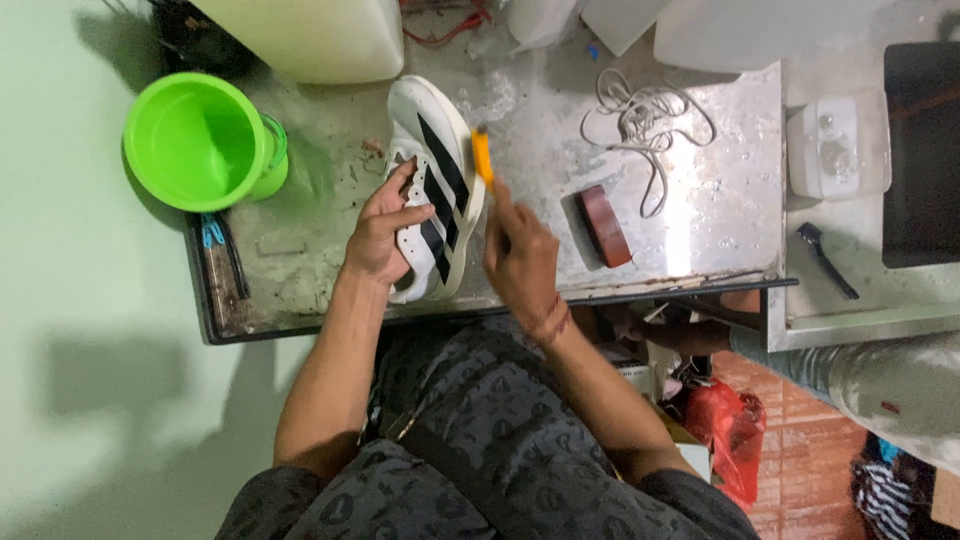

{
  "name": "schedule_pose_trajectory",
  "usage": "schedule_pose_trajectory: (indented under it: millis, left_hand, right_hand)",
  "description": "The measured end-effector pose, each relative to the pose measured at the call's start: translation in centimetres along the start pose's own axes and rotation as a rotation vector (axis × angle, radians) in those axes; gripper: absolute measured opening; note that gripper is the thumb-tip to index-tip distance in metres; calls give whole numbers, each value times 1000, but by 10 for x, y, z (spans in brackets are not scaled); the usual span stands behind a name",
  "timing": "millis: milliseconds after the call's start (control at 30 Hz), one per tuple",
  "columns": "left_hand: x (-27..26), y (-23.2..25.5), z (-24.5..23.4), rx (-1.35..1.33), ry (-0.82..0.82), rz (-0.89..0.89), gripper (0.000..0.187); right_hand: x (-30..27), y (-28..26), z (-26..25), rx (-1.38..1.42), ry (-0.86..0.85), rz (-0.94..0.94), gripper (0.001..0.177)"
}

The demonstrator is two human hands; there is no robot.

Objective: The person scrubs a white sneaker with black stripes using a yellow brush. They rotate the shoe to clean the sides, toe, and heel areas on a metal countertop.

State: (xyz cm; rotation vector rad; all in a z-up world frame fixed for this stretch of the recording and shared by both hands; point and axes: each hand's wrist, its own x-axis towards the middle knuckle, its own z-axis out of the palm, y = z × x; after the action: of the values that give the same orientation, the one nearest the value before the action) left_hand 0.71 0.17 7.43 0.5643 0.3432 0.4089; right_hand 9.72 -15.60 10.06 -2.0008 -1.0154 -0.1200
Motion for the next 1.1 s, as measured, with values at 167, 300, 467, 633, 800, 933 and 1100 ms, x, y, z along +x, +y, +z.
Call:
schedule_pose_trajectory:
  millis: [167,300,467,633,800,933,1100]
  left_hand:
    - [0,9,-7,-12,-13,19,58]
    - [-4,19,12,18,-29,54,57]
    - [-8,11,-2,27,-44,30,54]
    - [-3,13,-13,26,-29,64,53]
    - [-16,27,27,150,-36,78,51]
    - [-12,30,29,197,-25,112,49]
    - [-7,17,19,390,-90,130,43]
  right_hand:
    - [-19,2,-7,59,-18,-30,38]
    - [-28,7,-3,62,-23,-42,38]
    - [-4,-9,-11,57,29,-83,43]
    - [-35,7,-6,67,-59,-54,44]
    - [9,-1,-8,63,45,-102,41]
    - [-16,-8,-25,102,-13,-49,33]
    - [6,0,-17,-22,95,-111,35]
